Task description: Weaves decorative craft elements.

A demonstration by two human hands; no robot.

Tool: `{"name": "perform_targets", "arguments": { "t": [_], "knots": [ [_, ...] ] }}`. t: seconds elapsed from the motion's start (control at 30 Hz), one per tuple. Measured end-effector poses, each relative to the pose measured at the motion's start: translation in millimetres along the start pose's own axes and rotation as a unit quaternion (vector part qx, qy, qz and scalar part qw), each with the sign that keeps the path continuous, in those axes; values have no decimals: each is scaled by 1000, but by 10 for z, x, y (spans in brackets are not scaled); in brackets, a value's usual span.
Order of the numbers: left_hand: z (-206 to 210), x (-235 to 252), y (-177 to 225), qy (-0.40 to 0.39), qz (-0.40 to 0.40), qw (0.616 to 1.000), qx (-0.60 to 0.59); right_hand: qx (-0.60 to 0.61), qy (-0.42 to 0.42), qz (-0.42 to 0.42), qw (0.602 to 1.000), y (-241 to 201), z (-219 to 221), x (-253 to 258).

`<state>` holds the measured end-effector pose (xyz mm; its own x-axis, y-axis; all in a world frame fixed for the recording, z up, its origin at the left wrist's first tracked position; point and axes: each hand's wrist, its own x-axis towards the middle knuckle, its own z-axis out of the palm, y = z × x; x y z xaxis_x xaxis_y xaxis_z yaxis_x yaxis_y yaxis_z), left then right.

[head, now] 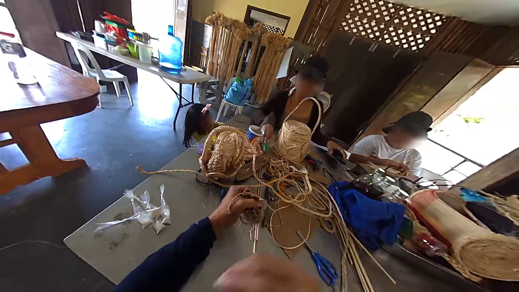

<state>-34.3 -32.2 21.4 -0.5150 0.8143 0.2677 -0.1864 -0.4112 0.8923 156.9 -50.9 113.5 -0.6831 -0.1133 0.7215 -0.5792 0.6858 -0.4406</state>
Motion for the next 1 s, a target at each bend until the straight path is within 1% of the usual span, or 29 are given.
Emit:
{"name": "perform_targets", "arguments": {
  "t": [0.07,0.13,0.2,0.27,0.37,0.43,0.53,0.7,0.77,0.9,1.0],
  "knots": [
    [154,-21,151,-12,0,1000,17,-79,64,39,994,50,-662,63],
    [333,22,309,-39,11,999,33,-120,147,48,981,209,-1160,13],
    [527,95,517,-71,20,996,50,-86,209,53,973,347,-1447,-80],
    [740,151,732,-88,33,993,69,-66,240,80,965,419,-1566,-120],
    [983,147,905,-99,58,990,79,-83,246,108,960,396,-1525,-131],
    [1086,130,945,-102,78,986,108,-102,217,102,966,393,-1484,-126],
    [1124,84,936,-104,106,980,130,-113,170,124,971,397,-1421,-115],
    [1103,98,923,-109,128,976,135,-154,182,129,963,466,-1308,-37],
    [1102,121,907,-108,128,975,149,-173,183,125,960,506,-1269,-17],
    [1101,138,924,-99,104,973,180,-201,199,137,949,550,-1245,0],
    [1079,136,930,-116,94,977,154,-184,209,142,950,560,-1247,16]
  ]
}}
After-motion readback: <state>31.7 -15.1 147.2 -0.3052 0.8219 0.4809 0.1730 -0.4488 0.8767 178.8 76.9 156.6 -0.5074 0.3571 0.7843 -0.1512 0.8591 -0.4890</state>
